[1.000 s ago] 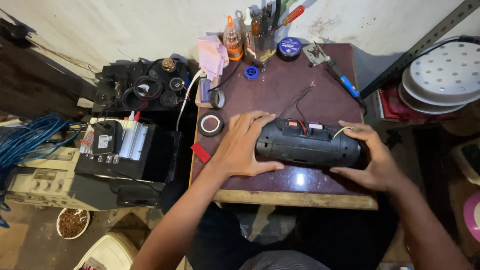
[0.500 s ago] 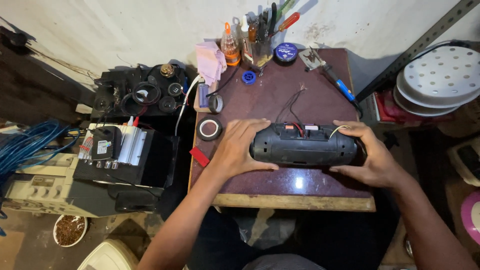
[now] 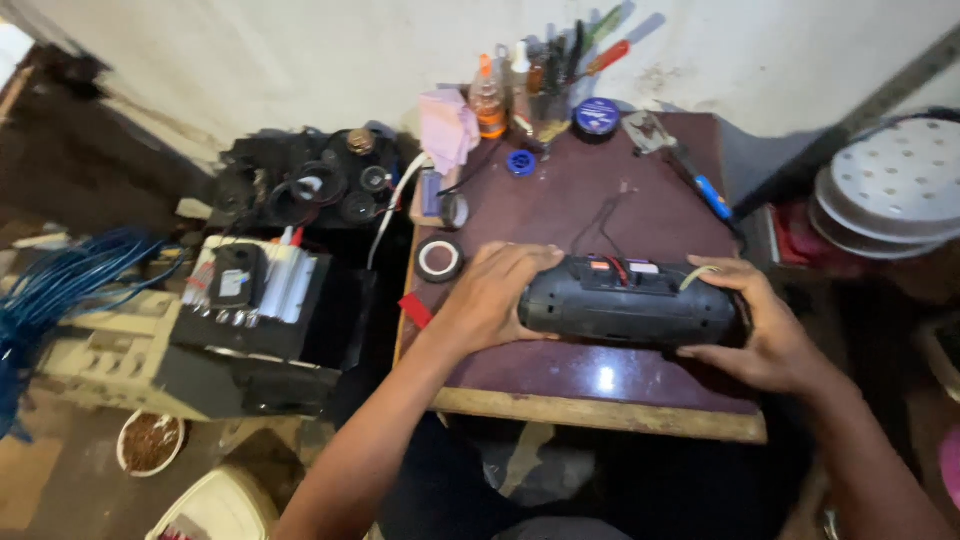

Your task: The person is repairing a disassembled black electronic device, likely a power tool, on a cluttered workbench. They use a screwdriver to tighten screws on the internal components and manipulate wires within the casing.

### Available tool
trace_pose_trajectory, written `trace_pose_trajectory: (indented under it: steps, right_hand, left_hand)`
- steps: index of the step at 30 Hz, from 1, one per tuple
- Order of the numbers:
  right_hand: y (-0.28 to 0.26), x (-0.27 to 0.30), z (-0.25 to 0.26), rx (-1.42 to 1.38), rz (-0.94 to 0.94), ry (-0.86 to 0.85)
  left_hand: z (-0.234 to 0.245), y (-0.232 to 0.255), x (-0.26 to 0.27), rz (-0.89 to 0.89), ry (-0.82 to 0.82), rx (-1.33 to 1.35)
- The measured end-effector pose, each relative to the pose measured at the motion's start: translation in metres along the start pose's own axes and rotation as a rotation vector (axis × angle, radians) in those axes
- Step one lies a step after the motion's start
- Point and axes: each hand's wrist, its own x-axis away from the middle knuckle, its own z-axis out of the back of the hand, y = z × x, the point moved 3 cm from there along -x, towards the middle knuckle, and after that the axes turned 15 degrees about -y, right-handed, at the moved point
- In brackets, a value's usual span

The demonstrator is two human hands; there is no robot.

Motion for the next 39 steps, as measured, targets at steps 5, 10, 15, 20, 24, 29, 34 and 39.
trace_pose_trajectory:
  steps: [5, 10, 15, 20, 24, 29, 34, 39]
  right_hand:
    - [-0.001, 0.0, -0.004, 0.002, -0.022, 0.005]
    - [0.008, -0.001, -0.005, 0.012, 0.007, 0.052]
    - [0.014, -0.003, -0.003, 0.115, -0.014, 0.067]
    - [0.019, -0.001, -0.003, 0.118, -0.011, 0.068]
    - [0.025, 0.0, -0.006, 0.132, 0.023, 0.072]
    - [0.015, 0.003, -0.011, 0.187, 0.037, 0.108]
    - [0.0, 0.0, -0.019, 0.252, 0.049, 0.147]
    - [0.016, 0.004, -0.03, 0.191, 0.071, 0.257]
  left_hand:
    - [-0.006, -0.003, 0.005, 0.035, -0.022, 0.01]
    - [-0.006, -0.001, 0.002, 0.076, -0.087, 0.0]
    - [0.001, 0.005, 0.001, 0.133, -0.175, 0.025]
    - [-0.003, 0.001, 0.006, 0.076, -0.12, -0.002]
    - [-0.005, 0.003, 0.007, 0.07, -0.108, -0.014]
    - [-0.01, 0.01, 0.008, 0.111, -0.105, -0.001]
    - [-0.017, 0.013, 0.01, 0.158, -0.054, 0.017]
    - [-0.029, 0.014, 0.008, 0.207, -0.03, -0.023]
